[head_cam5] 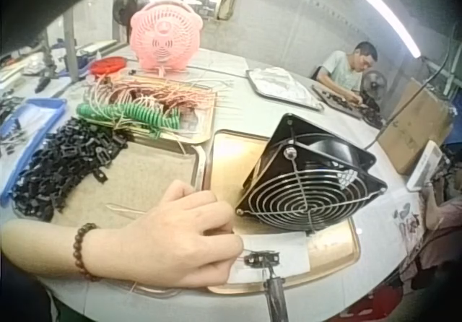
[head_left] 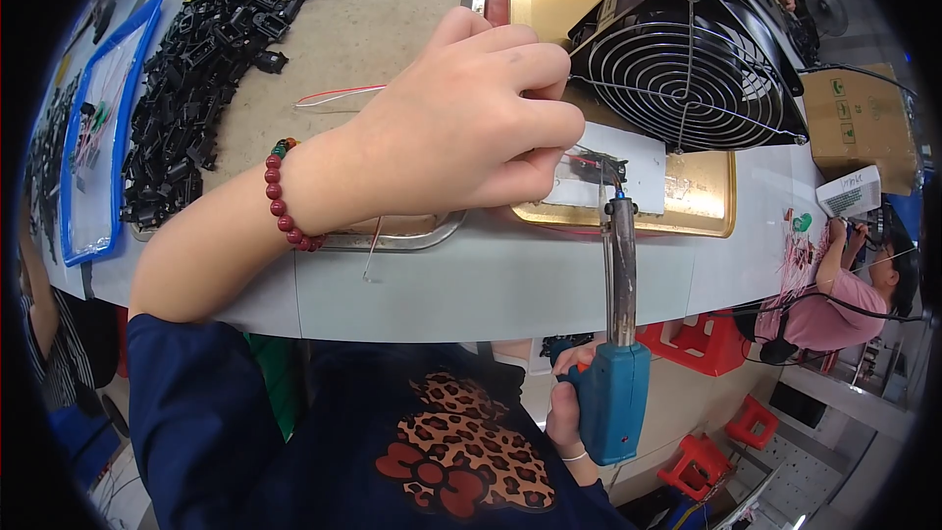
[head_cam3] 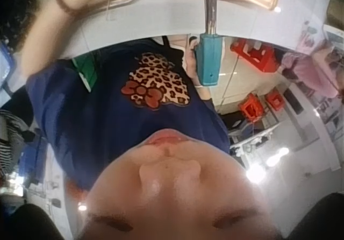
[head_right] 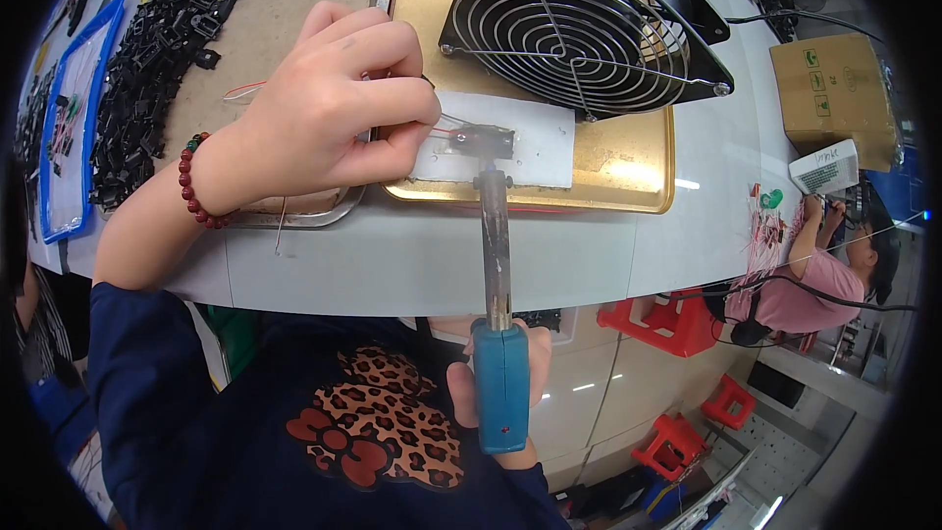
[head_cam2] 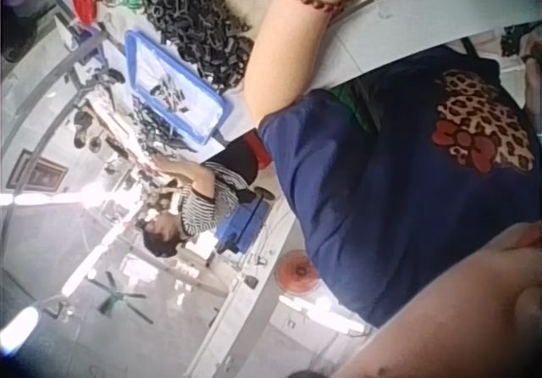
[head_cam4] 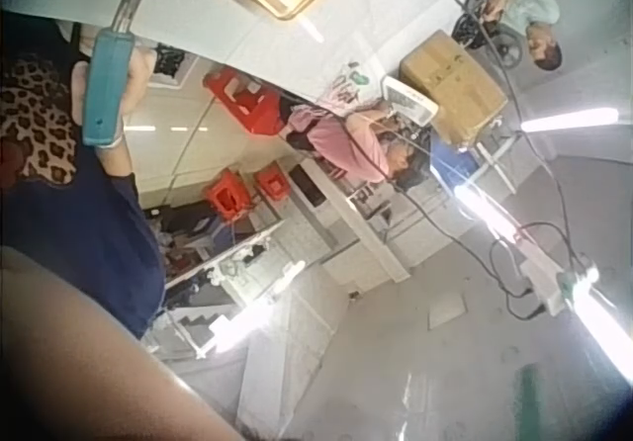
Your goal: The person solders circuit board wires to electronic components resting on a fixture using a handheld soldering tool, repeatedly picking up wired boards from a tray, positioning the wires against the components, and soldering them.
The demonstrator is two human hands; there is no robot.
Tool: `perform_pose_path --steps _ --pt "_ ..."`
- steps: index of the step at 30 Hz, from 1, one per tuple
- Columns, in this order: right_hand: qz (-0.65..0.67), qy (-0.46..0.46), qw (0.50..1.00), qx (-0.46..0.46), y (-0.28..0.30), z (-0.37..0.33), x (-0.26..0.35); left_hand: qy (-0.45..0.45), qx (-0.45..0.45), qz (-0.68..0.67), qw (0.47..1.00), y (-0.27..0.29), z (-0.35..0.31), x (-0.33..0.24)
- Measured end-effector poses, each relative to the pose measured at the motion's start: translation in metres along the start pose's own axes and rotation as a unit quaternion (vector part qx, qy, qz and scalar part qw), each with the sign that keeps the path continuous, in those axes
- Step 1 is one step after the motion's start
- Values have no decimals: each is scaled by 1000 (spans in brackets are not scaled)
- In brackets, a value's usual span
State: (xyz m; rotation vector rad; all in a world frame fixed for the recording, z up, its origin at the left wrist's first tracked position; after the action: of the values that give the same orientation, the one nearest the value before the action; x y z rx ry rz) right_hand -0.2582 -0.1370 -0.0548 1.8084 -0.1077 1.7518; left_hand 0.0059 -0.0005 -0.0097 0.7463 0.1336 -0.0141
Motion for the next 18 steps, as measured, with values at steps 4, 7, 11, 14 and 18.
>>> perform_pose_path --steps 4,7,11,14,18 --pt "0 7 1000 -8 0 1 6 -5 -10 -7 1000 1 3 0" --pt "11 1 1000 -4 -1 0 1 -3 -5 -3 1000 0 0 0" --pt "-19 9 1000 -5 1 -1 0 -2 -2 -6 1000 1 1 0" --pt "-8 11 1000 -12 0 0 1 -2 -3 -6 1000 1 2 0" --pt "-11 -3 1000 -7 0 -1 1 -1 -2 -7 1000 0 1 0"
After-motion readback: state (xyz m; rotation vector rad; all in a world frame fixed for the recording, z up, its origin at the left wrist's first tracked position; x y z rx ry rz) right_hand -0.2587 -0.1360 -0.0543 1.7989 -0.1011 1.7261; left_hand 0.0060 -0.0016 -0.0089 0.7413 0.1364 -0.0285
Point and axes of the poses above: each hand's wrist, its own z-axis towards the middle knuckle, its own y-axis out of the back of the hand, x = y × z, the point moved 1 cm from there along z, towards the middle knuckle, and after that the axes turned 11 degrees about -y, right-handed, at the moved point
